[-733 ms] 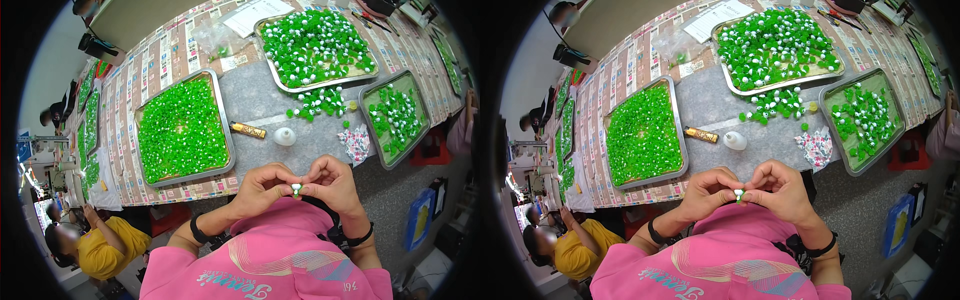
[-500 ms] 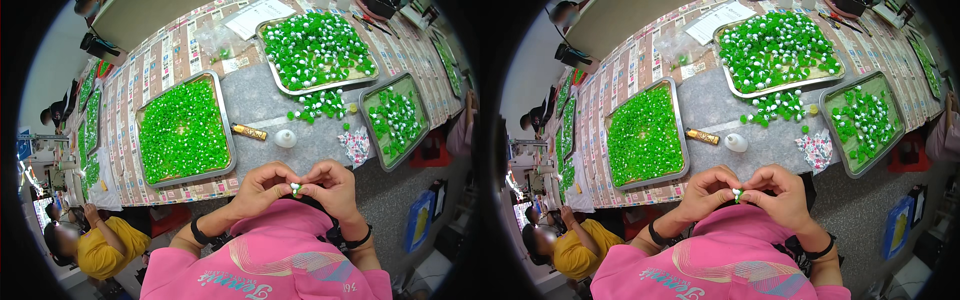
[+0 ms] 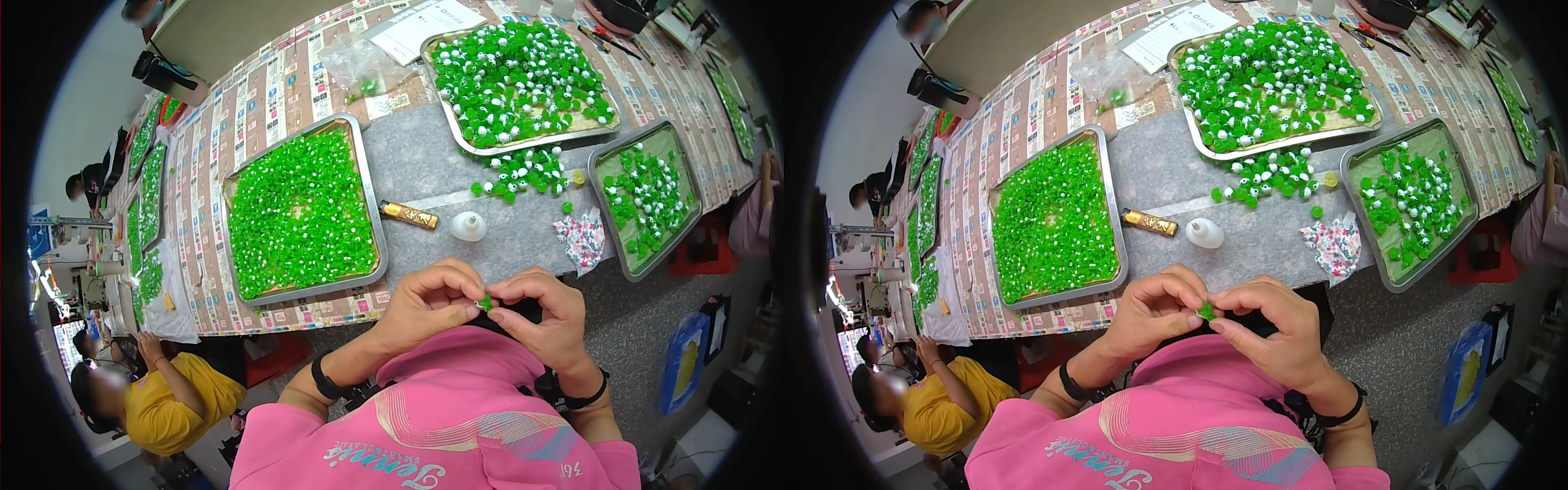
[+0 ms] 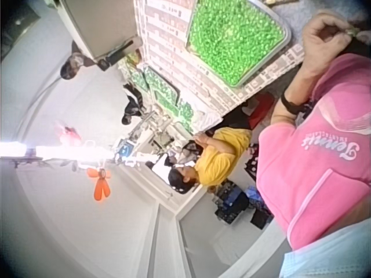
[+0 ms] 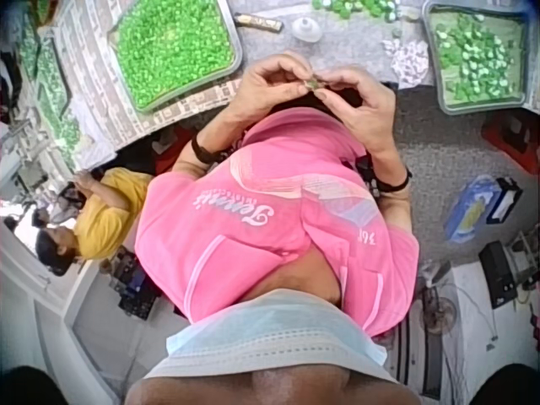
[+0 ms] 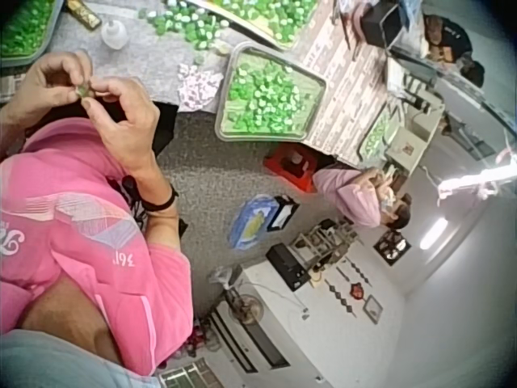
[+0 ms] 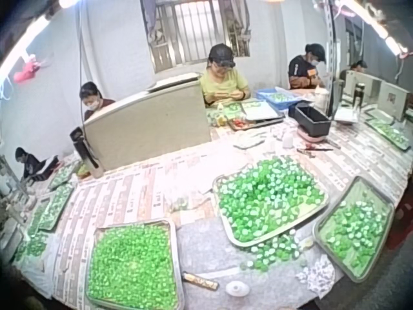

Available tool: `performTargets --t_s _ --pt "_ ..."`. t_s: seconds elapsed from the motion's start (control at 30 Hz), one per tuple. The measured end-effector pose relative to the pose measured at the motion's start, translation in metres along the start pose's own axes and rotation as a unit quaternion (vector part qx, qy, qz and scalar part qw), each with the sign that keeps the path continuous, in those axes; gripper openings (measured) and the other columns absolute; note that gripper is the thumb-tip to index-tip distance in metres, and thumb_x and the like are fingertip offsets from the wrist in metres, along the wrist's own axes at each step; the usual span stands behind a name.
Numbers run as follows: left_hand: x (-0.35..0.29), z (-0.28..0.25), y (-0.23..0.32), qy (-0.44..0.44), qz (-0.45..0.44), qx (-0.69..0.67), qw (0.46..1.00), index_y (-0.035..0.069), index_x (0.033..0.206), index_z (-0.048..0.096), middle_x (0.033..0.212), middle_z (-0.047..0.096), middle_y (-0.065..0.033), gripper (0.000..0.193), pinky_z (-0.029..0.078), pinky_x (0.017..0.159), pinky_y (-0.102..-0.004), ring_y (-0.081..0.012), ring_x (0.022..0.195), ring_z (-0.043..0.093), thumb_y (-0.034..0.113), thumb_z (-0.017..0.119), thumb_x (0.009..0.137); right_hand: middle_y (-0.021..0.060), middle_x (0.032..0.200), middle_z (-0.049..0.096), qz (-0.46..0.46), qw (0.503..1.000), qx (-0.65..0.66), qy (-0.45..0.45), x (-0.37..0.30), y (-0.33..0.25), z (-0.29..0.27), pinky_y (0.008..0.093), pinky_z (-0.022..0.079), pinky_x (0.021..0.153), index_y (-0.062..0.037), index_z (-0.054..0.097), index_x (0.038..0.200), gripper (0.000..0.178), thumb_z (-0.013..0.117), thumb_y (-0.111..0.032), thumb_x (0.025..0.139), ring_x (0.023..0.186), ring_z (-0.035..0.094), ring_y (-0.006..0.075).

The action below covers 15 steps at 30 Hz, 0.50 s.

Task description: The recorder is assembling small plastic/rubber components, likely toy or decorative parts, by gluing eyes or small dots onto green circular bases at a manufacturing station.

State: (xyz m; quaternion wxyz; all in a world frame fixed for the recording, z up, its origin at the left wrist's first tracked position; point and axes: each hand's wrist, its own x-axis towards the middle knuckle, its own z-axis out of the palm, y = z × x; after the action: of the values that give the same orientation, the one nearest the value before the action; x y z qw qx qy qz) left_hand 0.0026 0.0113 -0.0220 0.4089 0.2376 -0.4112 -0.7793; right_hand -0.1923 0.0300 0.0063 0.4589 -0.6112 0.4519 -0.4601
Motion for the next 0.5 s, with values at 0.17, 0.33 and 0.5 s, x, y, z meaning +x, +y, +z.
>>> performTargets --t_s 0.17,0.33,0.5 --pt "-0.001 0.001 0.003 0.001 0.008 0.003 1.000 0.000 0.096 0.061 0.102 0.054 -0.0083 0.019 0.047 0.085 -0.0269 -0.0150 0.097 0.056 -0.009 0.063 0.080 0.0074 0.086 0.067 -0.010 1.000 -0.023 -0.001 0.001 -0.004 0.001 0.0262 0.050 0.067 -0.0023 0.065 0.091 0.026 0.075 0.001 0.067 0.075 0.063 0.0175" --pt "0.000 -0.002 0.003 -0.003 0.031 0.061 0.998 -0.001 0.096 0.063 0.101 0.056 -0.0093 0.020 0.048 0.084 -0.0269 -0.0151 0.095 0.057 -0.009 0.064 0.079 0.0073 0.084 0.066 -0.023 0.998 -0.055 0.011 0.002 -0.007 0.001 0.0274 0.049 0.066 -0.0030 0.066 0.089 0.024 0.074 0.001 0.066 0.075 0.063 0.0193" --pt "-0.001 0.001 0.004 0.031 0.007 0.065 0.997 -0.001 0.097 0.064 0.100 0.058 -0.0096 0.020 0.050 0.080 -0.0263 -0.0151 0.092 0.058 -0.007 0.066 0.078 0.0075 0.081 0.066 -0.032 0.996 -0.083 0.021 0.002 -0.011 0.002 0.0275 0.049 0.064 -0.0032 0.066 0.088 0.023 0.074 0.002 0.067 0.072 0.063 0.0192"
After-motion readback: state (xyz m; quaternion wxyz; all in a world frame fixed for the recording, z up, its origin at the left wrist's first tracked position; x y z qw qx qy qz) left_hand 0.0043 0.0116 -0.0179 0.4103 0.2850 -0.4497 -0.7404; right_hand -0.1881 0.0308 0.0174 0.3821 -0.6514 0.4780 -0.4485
